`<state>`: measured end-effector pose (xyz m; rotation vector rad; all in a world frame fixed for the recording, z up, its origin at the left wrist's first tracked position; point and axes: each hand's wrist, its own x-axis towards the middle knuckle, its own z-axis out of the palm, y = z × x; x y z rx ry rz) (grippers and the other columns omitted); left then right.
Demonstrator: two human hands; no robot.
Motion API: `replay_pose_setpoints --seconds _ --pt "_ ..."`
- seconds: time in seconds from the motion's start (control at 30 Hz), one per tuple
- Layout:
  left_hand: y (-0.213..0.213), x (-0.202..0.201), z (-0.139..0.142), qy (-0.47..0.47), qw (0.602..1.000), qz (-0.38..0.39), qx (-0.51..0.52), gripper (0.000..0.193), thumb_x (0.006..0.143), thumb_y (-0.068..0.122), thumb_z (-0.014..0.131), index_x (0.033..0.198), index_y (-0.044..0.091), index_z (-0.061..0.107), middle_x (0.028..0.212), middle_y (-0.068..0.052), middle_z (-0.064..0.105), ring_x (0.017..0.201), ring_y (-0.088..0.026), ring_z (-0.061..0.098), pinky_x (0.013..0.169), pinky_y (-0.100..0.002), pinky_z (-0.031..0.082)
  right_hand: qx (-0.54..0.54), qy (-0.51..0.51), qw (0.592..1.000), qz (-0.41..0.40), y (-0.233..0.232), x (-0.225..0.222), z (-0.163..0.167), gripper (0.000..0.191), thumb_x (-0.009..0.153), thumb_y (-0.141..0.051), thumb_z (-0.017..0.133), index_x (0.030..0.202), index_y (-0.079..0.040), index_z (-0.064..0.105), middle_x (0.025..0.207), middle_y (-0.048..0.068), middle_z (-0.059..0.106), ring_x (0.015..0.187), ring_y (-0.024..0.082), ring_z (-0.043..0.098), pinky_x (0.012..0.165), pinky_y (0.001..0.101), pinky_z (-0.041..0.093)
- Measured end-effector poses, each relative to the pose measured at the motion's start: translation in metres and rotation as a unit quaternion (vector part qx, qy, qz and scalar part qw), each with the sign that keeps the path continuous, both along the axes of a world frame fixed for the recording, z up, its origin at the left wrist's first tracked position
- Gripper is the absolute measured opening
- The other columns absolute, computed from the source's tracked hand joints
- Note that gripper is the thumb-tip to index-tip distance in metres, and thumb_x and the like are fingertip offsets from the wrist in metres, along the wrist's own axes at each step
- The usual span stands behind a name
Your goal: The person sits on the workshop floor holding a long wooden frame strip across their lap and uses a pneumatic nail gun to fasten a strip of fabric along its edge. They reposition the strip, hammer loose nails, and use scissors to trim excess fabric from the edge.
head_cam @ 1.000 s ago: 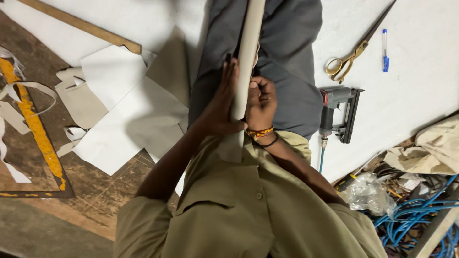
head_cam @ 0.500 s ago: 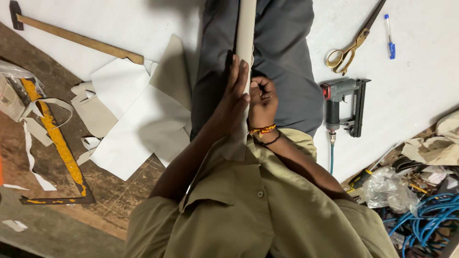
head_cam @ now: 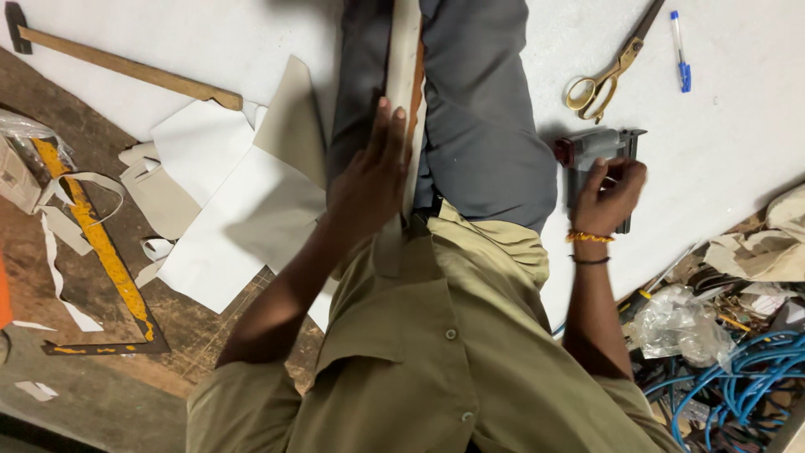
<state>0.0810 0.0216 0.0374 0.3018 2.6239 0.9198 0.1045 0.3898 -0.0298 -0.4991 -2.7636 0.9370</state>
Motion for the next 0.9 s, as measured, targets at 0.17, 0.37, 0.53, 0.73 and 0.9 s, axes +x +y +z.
replay_pose_setpoints --seconds 0.17,0.37,0.53,0.73,0.9 --pt "-0.014 0.006 -0.009 0.008 0.998 0.008 0.056 0.069 0.104 0.016 0.050 0.163 0.000 0.017 0.166 -0.034 0.022 0.144 -0.050 0.043 0.108 -0.049 0.048 0.284 -0.113 0.946 0.104 0.047 0.041 -0.061 0.052 0.081 -0.039 0.087 0.103 -0.002 0.058 0.097 0.018 0.061 0.088 0.042 0.061 0.074 0.0531 0.049" --pt "-0.010 0.010 -0.012 0.011 0.999 0.005 0.036 0.071 0.107 0.021 0.051 0.165 0.005 0.015 0.165 -0.032 0.027 0.147 -0.050 0.042 0.114 -0.050 0.044 0.231 -0.198 0.945 0.117 0.073 0.041 -0.062 0.042 0.087 -0.031 0.082 0.109 -0.004 0.059 0.093 0.017 0.069 0.083 0.041 0.066 0.075 0.0550 0.053" --pt "-0.007 0.009 -0.011 -0.059 0.998 0.009 0.019 0.074 0.104 0.026 0.051 0.164 0.009 0.013 0.166 -0.030 0.026 0.142 -0.049 0.044 0.111 -0.051 0.043 -0.271 -0.287 0.919 -0.020 0.105 0.006 0.056 0.024 0.096 -0.010 0.074 0.113 0.000 0.061 0.086 0.008 0.062 0.066 0.020 0.055 0.056 0.0369 0.044" --pt "-0.001 0.011 -0.008 -0.059 0.998 0.024 0.013 0.077 0.103 0.029 0.052 0.166 0.011 0.011 0.169 -0.025 0.025 0.147 -0.045 0.041 0.115 -0.049 0.042 -0.442 -0.274 0.805 0.286 0.039 -0.055 0.122 0.035 0.085 -0.009 0.077 0.116 -0.006 0.062 0.089 0.004 0.069 0.078 0.013 0.067 0.069 0.0277 0.056" --pt "0.000 0.006 -0.002 -0.107 0.994 0.022 0.005 0.081 0.102 0.034 0.054 0.165 0.011 0.008 0.168 -0.023 0.023 0.149 -0.043 0.035 0.114 -0.049 0.037 -0.458 -0.326 0.689 0.457 -0.041 -0.092 0.087 0.043 0.090 -0.010 0.070 0.130 0.000 0.058 0.089 0.002 0.071 0.075 0.009 0.067 0.069 0.0263 0.057"
